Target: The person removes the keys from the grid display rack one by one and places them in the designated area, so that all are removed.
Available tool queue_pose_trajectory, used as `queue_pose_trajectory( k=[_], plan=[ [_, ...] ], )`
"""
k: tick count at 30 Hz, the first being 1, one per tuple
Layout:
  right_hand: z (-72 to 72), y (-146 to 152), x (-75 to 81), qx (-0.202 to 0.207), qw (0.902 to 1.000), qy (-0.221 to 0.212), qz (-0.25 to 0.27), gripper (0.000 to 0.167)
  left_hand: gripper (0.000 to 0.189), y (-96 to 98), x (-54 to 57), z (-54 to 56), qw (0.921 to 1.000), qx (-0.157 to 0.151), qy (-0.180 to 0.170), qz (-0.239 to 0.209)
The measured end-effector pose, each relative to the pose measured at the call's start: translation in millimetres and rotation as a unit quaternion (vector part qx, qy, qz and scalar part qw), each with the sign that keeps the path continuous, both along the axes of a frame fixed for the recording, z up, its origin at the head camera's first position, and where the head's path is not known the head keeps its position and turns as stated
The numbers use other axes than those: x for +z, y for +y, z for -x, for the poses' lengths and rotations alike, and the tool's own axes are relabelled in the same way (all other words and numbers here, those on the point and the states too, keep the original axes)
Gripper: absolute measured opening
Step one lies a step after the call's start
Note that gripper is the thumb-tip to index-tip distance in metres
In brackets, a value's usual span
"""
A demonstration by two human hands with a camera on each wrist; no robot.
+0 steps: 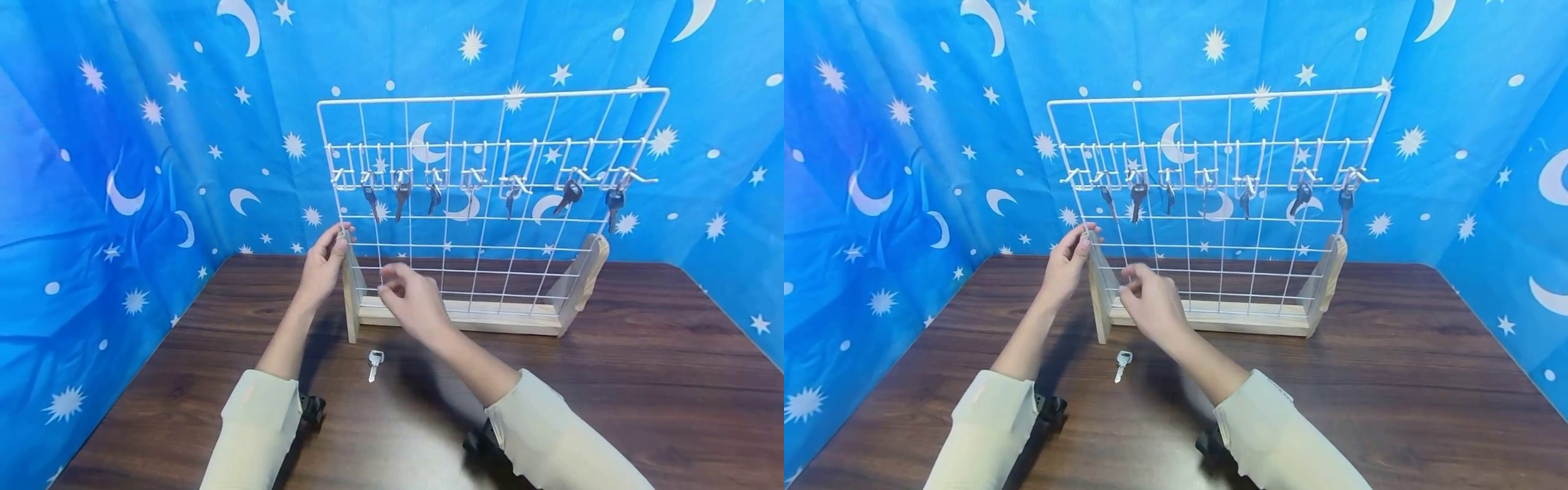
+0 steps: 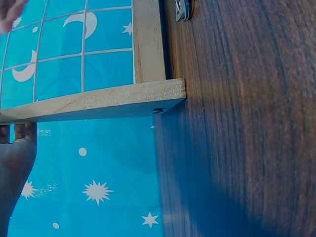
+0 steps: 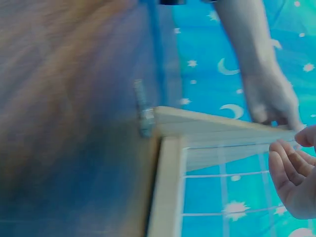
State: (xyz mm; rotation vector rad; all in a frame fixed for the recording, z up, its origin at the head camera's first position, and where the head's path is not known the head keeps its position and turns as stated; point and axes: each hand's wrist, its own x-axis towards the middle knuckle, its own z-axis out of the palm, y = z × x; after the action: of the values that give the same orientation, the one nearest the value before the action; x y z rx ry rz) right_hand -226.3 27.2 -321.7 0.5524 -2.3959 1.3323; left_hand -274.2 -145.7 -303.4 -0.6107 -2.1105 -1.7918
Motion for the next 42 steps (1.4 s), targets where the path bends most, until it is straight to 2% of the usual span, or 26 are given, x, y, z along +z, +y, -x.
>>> queue_pose_trajectory(
  k=[5, 10, 13, 17, 24, 32, 37, 42],
  plan=[
    [-3.1, -2, 26.5, -0.003, 0.9947, 0.080, 0.065, 0.021, 0.037, 0.4, 1.4, 0.3, 1.0000, 0.000, 0.002, 0.002],
    [-2.6, -7, 46.5, -0.011, 0.9761, 0.183, 0.118, 0.023, 0.036, -0.1, 0.0, 0.0, 1.0000, 0.002, -0.001, 0.002],
    [0.5, -11, 56.6, -0.019, 0.9707, 0.210, 0.115, 0.027, 0.037, -2.8, -8.4, 9.2, 0.9999, -0.005, 0.004, -0.011],
    [6.1, -14, 66.4, -0.031, 0.9756, 0.193, 0.100, 0.029, 0.037, -6.3, -20.1, 21.3, 0.9997, -0.003, 0.015, -0.021],
    [16.1, -19, 77.3, -0.046, 0.9862, 0.127, 0.095, 0.028, 0.037, -5.7, -20.7, 21.2, 0.9994, 0.001, 0.028, -0.018],
    [23.3, -28, 87.3, -0.077, 0.9891, 0.091, 0.087, 0.025, 0.038, -6.3, -20.7, 20.5, 0.9995, -0.006, 0.025, -0.018],
    [21.9, -30, 88.4, -0.076, 0.9881, 0.092, 0.096, 0.016, 0.038, -6.5, -20.8, 21.4, 0.9995, -0.001, 0.026, -0.018],
    [16.5, -29, 86.3, -0.068, 0.9853, 0.116, 0.104, 0.012, 0.037, -7.0, -21.1, 22.1, 0.9994, -0.005, 0.028, -0.019]
  ],
)
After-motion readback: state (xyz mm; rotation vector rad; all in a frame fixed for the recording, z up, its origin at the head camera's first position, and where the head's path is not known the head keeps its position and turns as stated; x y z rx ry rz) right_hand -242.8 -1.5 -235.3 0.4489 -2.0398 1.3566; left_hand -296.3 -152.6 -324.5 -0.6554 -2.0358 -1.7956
